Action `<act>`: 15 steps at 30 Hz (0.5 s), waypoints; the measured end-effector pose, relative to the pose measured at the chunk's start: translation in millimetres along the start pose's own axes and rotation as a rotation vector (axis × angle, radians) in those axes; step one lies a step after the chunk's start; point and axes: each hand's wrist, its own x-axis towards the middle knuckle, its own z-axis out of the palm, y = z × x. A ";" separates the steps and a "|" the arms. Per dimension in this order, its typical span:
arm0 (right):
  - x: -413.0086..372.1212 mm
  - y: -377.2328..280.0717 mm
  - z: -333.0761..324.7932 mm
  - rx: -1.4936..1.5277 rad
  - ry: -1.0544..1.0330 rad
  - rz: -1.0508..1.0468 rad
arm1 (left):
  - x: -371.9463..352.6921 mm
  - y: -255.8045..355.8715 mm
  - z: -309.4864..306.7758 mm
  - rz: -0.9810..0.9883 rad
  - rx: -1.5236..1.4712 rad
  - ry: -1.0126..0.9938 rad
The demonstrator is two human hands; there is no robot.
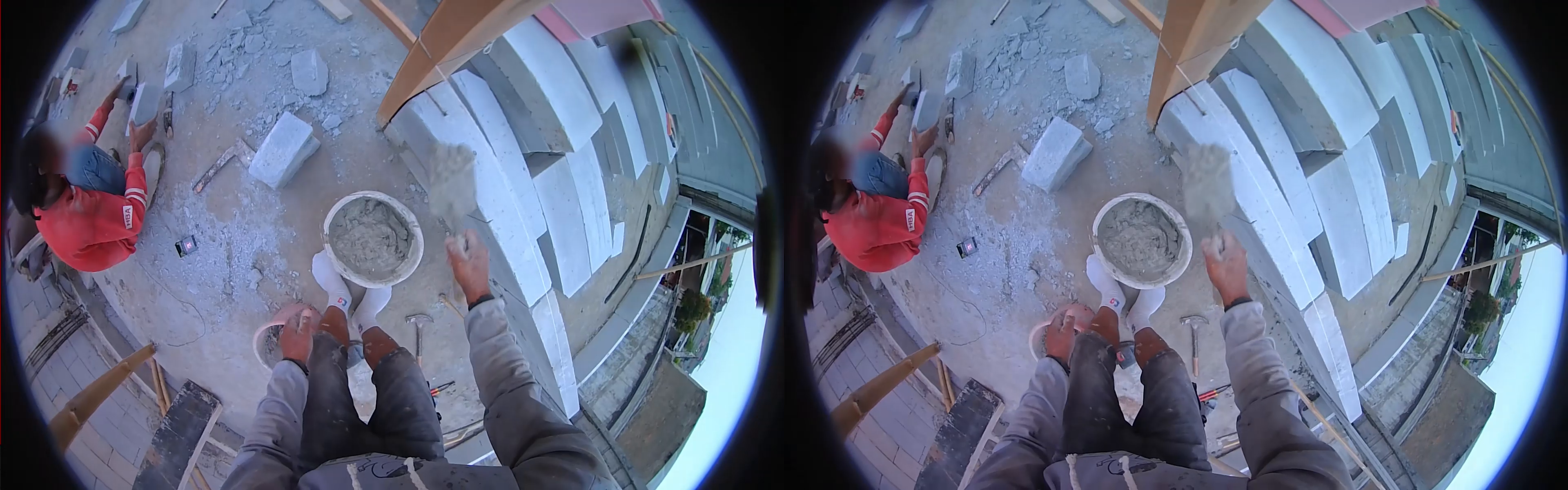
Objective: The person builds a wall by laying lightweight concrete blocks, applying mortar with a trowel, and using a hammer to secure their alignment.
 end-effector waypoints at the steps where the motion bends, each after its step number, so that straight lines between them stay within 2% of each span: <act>1: 7.6 -16.4 -6.2 0.006 0.005 -0.011 | -6.2 2.2 -0.6 0.066 0.001 -0.037; 3: 22.5 -47.5 -9.8 -0.163 0.358 -0.160 | -17.5 15.9 -9.3 0.136 0.010 -0.063; 4: 33.3 -50.4 -6.0 -0.155 0.355 -0.164 | -29.5 36.0 -20.0 0.149 0.051 -0.053; 6: 55.9 -52.6 1.5 -0.338 0.602 -0.326 | -40.4 48.9 -33.4 0.163 0.094 -0.040; 9: 73.0 -51.3 -4.2 -0.454 0.529 -0.345 | -44.9 30.0 -44.3 0.172 0.222 -0.002; 11: 75.9 -46.2 -0.6 -0.467 0.584 -0.324 | -35.2 1.5 -41.9 0.210 0.288 0.023; 13: 63.4 -44.5 8.7 -0.505 0.588 -0.292 | -37.0 2.9 -46.2 0.239 0.375 0.006; 15: 64.0 -52.6 10.1 -0.553 0.527 -0.172 | -36.1 11.4 -49.6 0.322 0.494 0.005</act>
